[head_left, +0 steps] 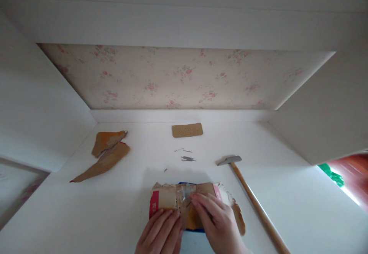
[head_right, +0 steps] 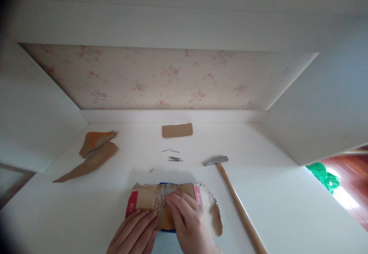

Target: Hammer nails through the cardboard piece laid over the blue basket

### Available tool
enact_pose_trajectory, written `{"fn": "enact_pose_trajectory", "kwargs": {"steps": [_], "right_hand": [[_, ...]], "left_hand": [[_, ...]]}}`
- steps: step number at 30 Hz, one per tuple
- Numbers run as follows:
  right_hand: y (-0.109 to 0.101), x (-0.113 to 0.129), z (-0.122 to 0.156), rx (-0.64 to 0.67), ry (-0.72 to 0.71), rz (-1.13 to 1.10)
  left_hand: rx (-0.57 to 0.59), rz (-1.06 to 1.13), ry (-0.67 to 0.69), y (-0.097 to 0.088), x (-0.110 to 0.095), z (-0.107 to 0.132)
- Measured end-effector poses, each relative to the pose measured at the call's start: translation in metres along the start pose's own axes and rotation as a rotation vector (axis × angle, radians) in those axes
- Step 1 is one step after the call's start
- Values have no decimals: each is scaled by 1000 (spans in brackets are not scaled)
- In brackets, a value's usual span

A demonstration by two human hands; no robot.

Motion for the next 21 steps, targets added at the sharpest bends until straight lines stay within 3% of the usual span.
{"fn": "enact_pose_trajectory", "kwargs": {"steps": [6, 12, 18, 21], "right_hand": [[5, 6, 2, 49, -188, 185], [4, 8, 1, 39, -187, 158], [3, 9, 2, 81, -321, 163], [3, 4, 7, 118, -315, 187]], "left_hand": [[-5, 31, -33, 2, -1, 1], [-4, 42, -46, 2, -1, 0], [-23, 44, -75, 0, -3, -2], [13, 38, -68, -2, -3, -5]]}}
Point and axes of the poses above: each hand's wrist, its own z-axis away from the middle knuckle, its own y-axis out of the palm, x = y × z, the point moved 2 cm from there along -z, towards the middle knuckle, and after that the axes turned 6 degrees about -y, right-handed, at the moved point
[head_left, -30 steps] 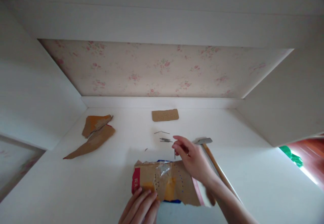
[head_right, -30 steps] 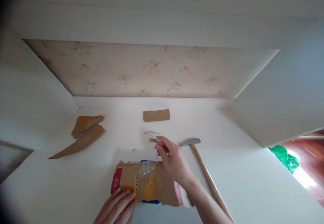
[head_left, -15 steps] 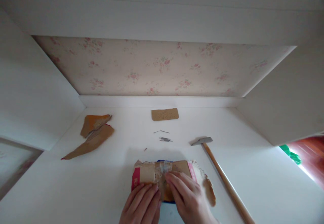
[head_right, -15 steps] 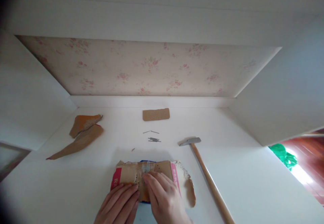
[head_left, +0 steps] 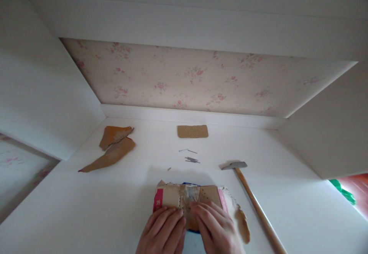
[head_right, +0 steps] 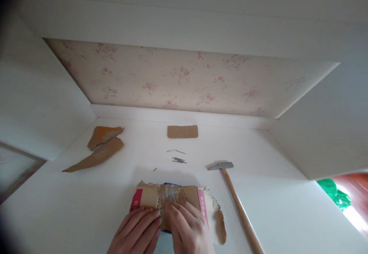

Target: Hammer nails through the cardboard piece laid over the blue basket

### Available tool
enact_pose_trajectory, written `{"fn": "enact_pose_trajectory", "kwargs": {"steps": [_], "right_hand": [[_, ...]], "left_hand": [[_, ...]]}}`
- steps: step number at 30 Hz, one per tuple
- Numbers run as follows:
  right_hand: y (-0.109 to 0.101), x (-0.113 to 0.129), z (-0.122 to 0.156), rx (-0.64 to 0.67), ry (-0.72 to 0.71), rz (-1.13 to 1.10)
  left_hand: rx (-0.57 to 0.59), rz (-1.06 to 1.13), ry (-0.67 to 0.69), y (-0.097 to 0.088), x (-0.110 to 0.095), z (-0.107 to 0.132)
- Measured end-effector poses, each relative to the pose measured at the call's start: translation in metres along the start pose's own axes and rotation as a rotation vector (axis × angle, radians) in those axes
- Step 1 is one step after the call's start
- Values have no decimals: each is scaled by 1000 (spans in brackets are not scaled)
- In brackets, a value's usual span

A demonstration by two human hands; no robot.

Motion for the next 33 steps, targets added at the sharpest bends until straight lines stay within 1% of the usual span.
{"fn": "enact_pose_trajectory", "kwargs": {"steps": [3, 6, 8, 10, 14, 17, 20, 22, 25, 27, 29, 30, 31, 32, 33], "right_hand": [[1, -2, 3, 61, 39, 41], [-1, -1, -1, 62, 13, 32], [-1, 0, -5, 67, -22, 31], [2, 0, -6, 66, -22, 43], [9, -4, 0, 6, 79, 67], [10, -7, 4, -27, 133, 55], [10, -8, 6, -20, 146, 51], [10, -8, 8, -30, 181, 3], [5, -11, 16, -74, 318, -146], [-6, -20, 26, -128, 452, -185], [-22, -36, 42, -202, 635, -129], [-29, -47, 52, -212, 784, -113], [-36, -58, 64, -231, 889, -42], [-43, -69, 76, -210, 939, 78], [-48, -78, 88, -215, 912, 231]], "left_hand": [[2, 12, -6, -2, 0, -4], [11, 18, -9, -4, 0, -11], [63, 19, -16, -4, -1, -17], [132, 14, -35, -4, -1, -24], [236, -10, -49, 0, 2, -34], [282, 25, -64, 6, 4, -37], [286, 53, -68, 12, 6, -37], [269, 55, -61, 15, 7, -35], [222, 53, -41, 18, 8, -32], [187, 74, -33, 19, 8, -31], [156, 112, -42, 19, 8, -30], [142, 130, -51, 20, 8, -30], [129, 146, -52, 20, 8, -30], [117, 160, -54, 19, 9, -31], [109, 177, -59, 19, 9, -31]]}}
Point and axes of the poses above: each hand's wrist, its own z-axis away from the middle knuckle, its own y-axis out of the palm, x = y × z, the point moved 2 cm from there along -z, towards the middle knuckle, and after that the axes turned 6 degrees about -y, right-handed, at the moved point
